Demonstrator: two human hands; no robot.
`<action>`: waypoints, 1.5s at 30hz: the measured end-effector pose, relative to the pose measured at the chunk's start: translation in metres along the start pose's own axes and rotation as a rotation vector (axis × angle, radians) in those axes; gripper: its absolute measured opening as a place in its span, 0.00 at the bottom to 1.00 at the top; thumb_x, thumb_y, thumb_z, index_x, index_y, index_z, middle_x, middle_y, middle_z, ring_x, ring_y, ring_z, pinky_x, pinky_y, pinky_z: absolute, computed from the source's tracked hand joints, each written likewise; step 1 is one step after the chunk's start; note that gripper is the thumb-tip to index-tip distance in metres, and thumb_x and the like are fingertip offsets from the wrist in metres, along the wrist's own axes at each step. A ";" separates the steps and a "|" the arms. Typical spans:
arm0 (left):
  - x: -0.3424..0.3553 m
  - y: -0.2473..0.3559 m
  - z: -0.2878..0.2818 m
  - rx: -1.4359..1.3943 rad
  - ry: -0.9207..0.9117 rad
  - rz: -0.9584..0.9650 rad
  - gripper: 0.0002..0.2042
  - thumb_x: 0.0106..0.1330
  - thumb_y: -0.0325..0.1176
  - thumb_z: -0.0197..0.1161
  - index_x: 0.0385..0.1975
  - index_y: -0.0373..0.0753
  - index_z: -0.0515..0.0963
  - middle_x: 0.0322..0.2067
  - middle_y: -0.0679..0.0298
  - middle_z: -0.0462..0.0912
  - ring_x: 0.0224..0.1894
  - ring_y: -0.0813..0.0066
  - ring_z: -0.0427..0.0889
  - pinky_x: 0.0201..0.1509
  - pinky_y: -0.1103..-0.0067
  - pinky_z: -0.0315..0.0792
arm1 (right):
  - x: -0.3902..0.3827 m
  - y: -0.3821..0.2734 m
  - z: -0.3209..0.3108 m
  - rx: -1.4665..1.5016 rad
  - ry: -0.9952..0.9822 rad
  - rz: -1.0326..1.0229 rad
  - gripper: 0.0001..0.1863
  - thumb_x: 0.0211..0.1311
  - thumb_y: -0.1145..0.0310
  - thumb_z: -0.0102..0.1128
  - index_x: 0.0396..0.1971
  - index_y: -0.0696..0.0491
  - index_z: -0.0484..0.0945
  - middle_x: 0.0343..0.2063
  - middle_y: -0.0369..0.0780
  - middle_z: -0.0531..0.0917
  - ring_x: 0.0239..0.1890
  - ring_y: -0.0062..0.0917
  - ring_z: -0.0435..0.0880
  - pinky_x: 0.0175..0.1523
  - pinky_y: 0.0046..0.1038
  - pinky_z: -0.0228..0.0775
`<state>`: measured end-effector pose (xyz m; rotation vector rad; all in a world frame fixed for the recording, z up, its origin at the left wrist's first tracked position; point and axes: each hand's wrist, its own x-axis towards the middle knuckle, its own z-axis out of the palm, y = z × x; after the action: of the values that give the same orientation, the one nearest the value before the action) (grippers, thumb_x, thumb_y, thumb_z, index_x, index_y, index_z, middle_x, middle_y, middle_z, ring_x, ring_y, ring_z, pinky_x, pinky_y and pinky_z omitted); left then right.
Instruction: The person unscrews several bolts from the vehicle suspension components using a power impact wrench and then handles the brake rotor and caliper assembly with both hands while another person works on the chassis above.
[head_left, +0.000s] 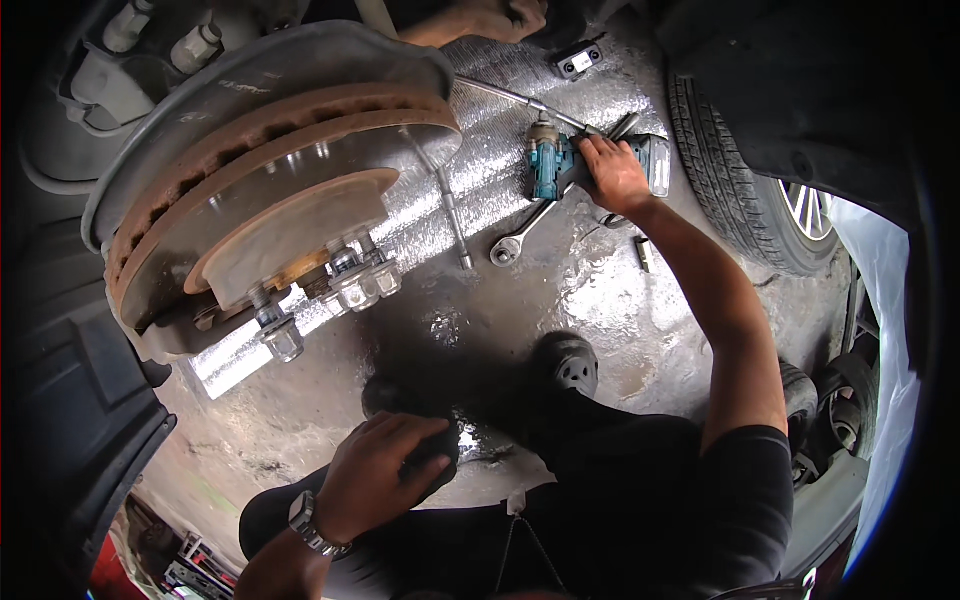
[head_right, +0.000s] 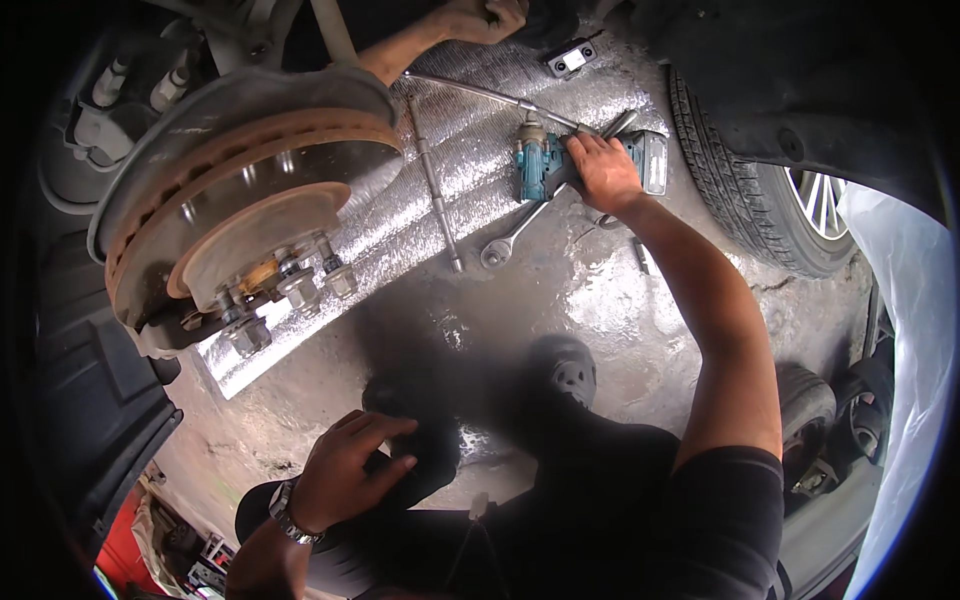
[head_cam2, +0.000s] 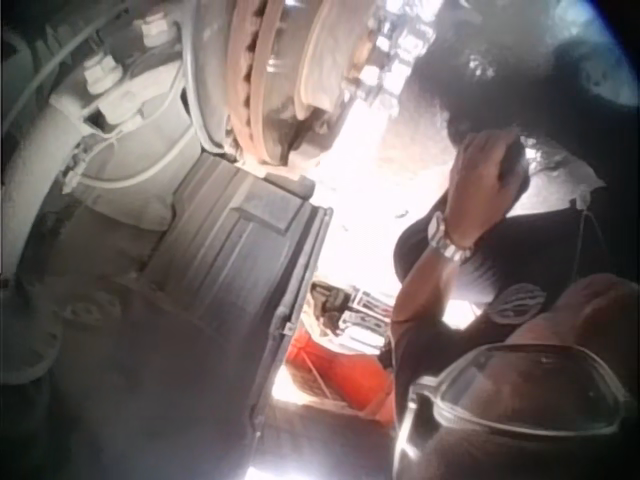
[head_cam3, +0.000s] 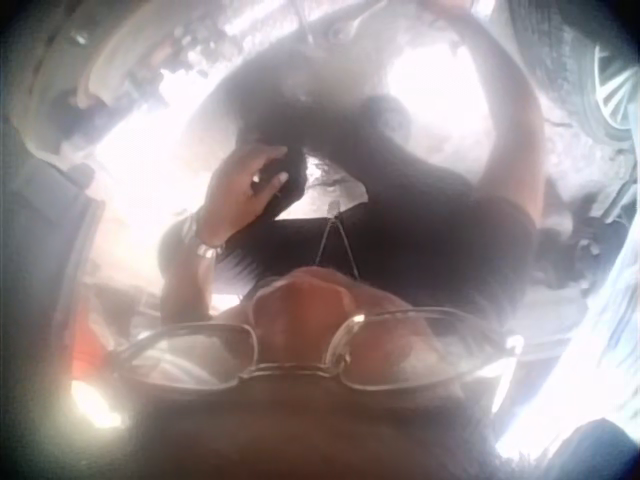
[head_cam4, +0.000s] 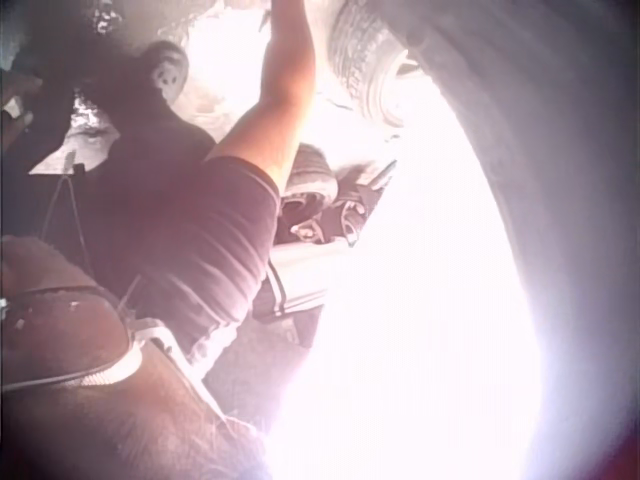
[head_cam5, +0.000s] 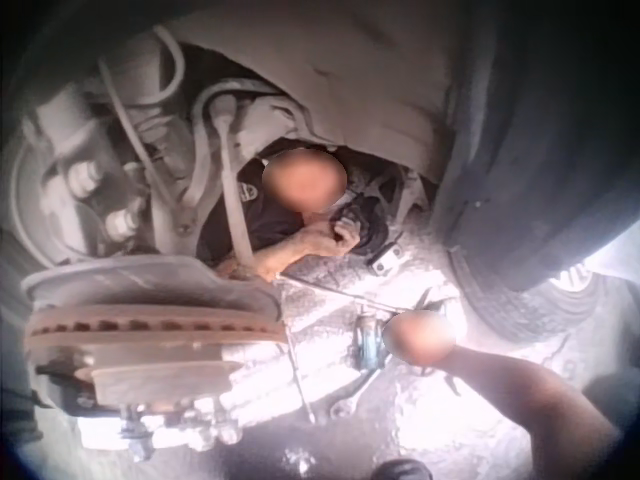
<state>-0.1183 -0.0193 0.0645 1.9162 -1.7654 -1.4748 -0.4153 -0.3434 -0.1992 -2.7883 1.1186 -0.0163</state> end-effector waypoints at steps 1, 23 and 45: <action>0.001 0.001 0.000 -0.002 -0.003 0.000 0.17 0.60 0.35 0.70 0.48 0.40 0.81 0.43 0.59 0.85 0.44 0.60 0.83 0.48 0.70 0.77 | -0.001 0.002 0.003 0.000 -0.003 0.002 0.35 0.53 0.61 0.69 0.60 0.56 0.66 0.52 0.48 0.75 0.56 0.40 0.76 0.58 0.39 0.63; 0.013 -0.004 -0.007 -0.058 0.006 0.002 0.18 0.57 0.29 0.71 0.49 0.38 0.80 0.42 0.57 0.85 0.46 0.58 0.83 0.51 0.68 0.75 | -0.067 0.000 -0.034 0.126 -0.069 -0.054 0.14 0.63 0.59 0.60 0.39 0.53 0.79 0.39 0.45 0.83 0.38 0.39 0.85 0.42 0.38 0.80; 0.008 0.002 -0.001 0.010 0.005 0.010 0.16 0.61 0.32 0.69 0.49 0.40 0.80 0.43 0.59 0.84 0.45 0.60 0.82 0.49 0.69 0.77 | 0.006 -0.089 0.039 -0.152 -0.206 -0.627 0.12 0.56 0.67 0.57 0.40 0.52 0.79 0.36 0.39 0.79 0.46 0.27 0.78 0.35 0.28 0.79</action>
<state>-0.1207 -0.0270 0.0615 1.9113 -1.7816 -1.4594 -0.3469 -0.2791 -0.2267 -3.0587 0.1819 0.2929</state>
